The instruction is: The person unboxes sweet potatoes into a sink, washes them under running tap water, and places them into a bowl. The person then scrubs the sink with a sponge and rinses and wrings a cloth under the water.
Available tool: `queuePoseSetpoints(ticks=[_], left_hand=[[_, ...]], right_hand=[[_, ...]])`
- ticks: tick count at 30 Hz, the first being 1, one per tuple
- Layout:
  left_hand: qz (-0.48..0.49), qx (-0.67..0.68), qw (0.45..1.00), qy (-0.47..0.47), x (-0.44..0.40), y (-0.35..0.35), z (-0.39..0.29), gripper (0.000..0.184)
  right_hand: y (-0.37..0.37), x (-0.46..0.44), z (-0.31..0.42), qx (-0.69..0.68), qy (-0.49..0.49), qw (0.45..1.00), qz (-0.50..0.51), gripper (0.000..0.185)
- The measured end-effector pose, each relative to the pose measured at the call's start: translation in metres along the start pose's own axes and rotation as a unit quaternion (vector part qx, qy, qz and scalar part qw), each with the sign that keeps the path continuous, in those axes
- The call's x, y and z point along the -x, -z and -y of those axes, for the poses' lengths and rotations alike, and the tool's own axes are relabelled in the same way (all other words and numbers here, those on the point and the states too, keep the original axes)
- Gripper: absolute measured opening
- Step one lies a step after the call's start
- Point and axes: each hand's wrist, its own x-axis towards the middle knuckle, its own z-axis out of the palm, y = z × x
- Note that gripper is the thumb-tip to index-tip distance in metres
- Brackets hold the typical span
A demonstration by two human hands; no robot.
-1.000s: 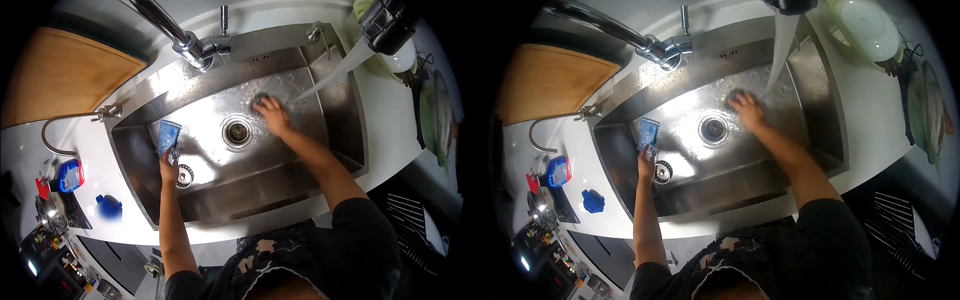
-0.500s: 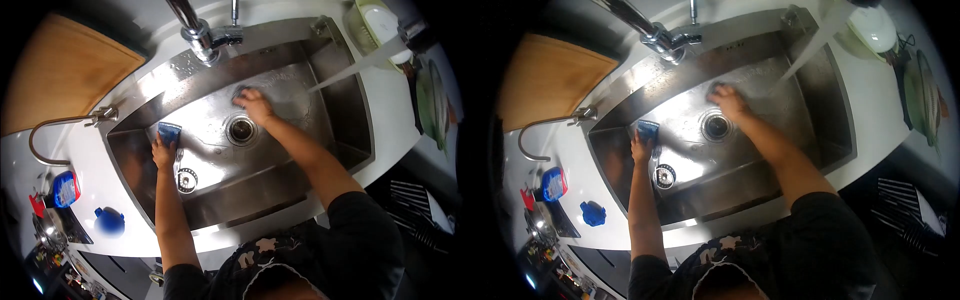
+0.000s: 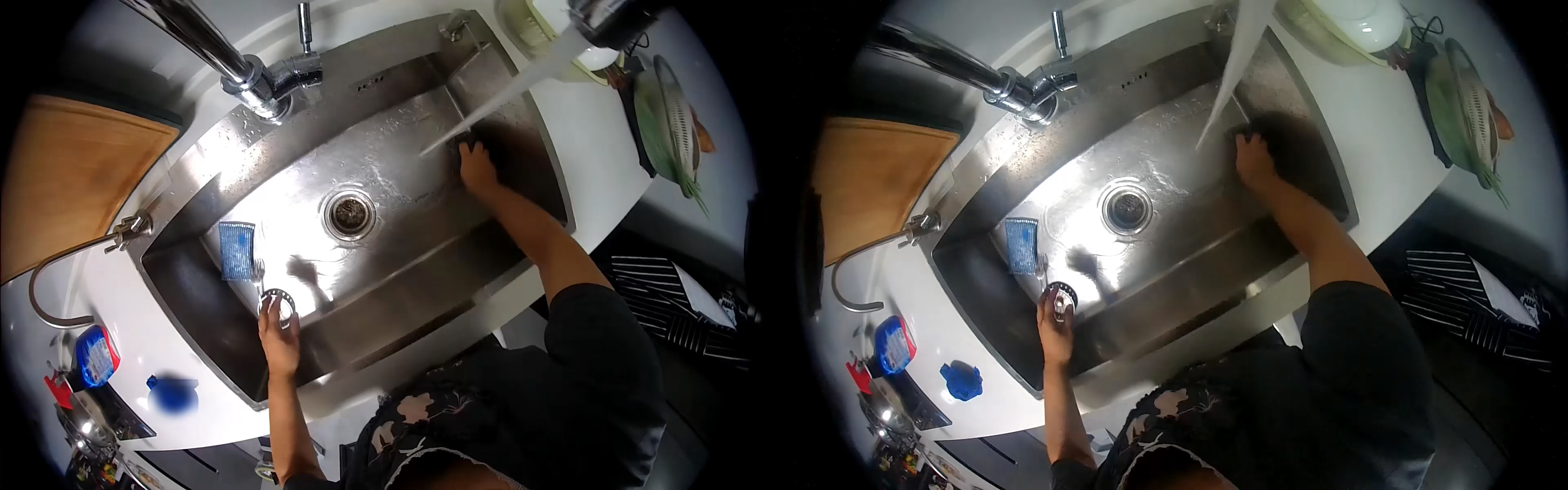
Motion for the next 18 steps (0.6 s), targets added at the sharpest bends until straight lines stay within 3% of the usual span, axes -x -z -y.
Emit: queuePoseSetpoints(ticks=[2, 4, 6, 9, 10, 12, 16, 18], left_hand=[[-0.010, 0.028, 0.999, 0.026, 0.021, 0.007, -0.009, 0.036], [-0.039, 0.039, 0.998, 0.034, 0.034, 0.007, -0.019, 0.034], [-0.065, 0.031, 0.996, 0.047, 0.044, 0.008, -0.032, 0.033], [-0.109, 0.051, 0.991, 0.056, 0.057, 0.009, -0.049, 0.031], [-0.131, 0.065, 0.988, 0.056, 0.065, -0.001, -0.046, 0.031], [-0.139, 0.030, 0.988, 0.067, 0.072, -0.001, -0.050, 0.032], [-0.129, 0.032, 0.989, 0.068, 0.071, -0.007, -0.052, 0.033], [-0.109, 0.006, 0.992, 0.064, 0.070, -0.004, -0.055, 0.034]], right_hand=[[0.001, 0.028, 0.012, -0.266, -0.136, 0.954, 0.005, 0.035], [-0.053, 0.028, 0.038, -0.304, -0.118, 0.945, -0.027, 0.033], [-0.032, 0.050, 0.058, -0.187, 0.083, 0.978, -0.033, 0.034], [-0.016, 0.042, 0.035, -0.248, 0.180, 0.939, -0.154, 0.031], [-0.002, 0.036, 0.015, -0.074, 0.175, 0.970, -0.151, 0.031], [0.033, 0.036, -0.025, -0.059, 0.062, 0.996, 0.020, 0.037], [-0.028, 0.052, -0.027, -0.201, -0.136, 0.968, 0.057, 0.040], [-0.090, 0.040, -0.010, -0.111, -0.021, 0.992, 0.046, 0.048]])
